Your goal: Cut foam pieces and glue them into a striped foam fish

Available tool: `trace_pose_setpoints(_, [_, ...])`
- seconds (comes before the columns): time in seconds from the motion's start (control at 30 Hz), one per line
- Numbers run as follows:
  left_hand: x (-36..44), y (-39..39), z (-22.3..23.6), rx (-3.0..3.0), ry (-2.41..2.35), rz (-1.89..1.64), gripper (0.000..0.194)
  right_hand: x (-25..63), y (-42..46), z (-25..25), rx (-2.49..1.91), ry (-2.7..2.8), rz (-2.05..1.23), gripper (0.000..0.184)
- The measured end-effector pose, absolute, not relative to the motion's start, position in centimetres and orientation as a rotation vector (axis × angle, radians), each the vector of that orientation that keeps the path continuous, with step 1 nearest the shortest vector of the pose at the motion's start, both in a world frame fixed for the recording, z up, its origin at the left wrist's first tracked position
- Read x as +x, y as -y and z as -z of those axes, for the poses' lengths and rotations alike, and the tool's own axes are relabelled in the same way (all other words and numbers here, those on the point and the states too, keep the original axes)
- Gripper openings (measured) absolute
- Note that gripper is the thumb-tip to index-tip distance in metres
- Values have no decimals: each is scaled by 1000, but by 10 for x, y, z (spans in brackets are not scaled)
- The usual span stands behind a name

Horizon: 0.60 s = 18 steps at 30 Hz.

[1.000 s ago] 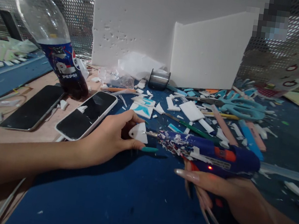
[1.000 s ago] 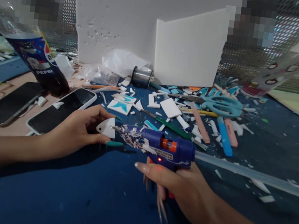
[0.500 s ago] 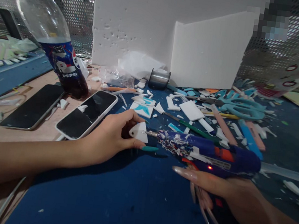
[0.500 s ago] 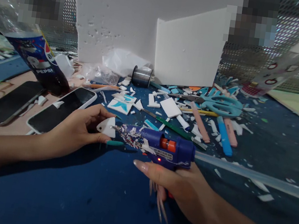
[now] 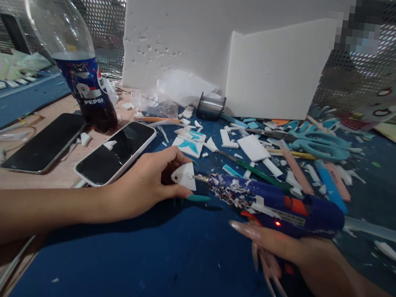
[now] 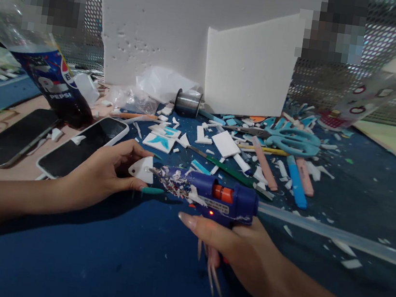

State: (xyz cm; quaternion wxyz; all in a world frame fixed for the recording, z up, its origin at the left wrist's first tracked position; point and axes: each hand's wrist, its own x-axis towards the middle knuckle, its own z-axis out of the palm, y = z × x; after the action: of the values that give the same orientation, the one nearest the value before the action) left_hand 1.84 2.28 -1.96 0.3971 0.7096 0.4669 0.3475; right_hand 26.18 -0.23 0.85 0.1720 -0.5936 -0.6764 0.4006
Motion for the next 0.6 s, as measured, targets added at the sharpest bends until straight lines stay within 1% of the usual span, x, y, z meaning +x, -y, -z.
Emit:
trace_pose_setpoints(0.1, [19,-22,18,1810,-1204,-875,33,258,7,-12,-1639,1902,-1225,54])
trace_pose_setpoints(0.23, [19,-21,17,1795,-1206,-884,32,256,13,-14,-1602,1929,-1073,58])
trace_pose_setpoints(0.33, [20,-22,17,1790,-1204,-886,31,258,12,-12,-1571,1941,-1067,61])
trace_pose_setpoints(0.6, [20,-23,18,1794,-1214,-882,30,259,11,-10,-1517,1959,-1047,52])
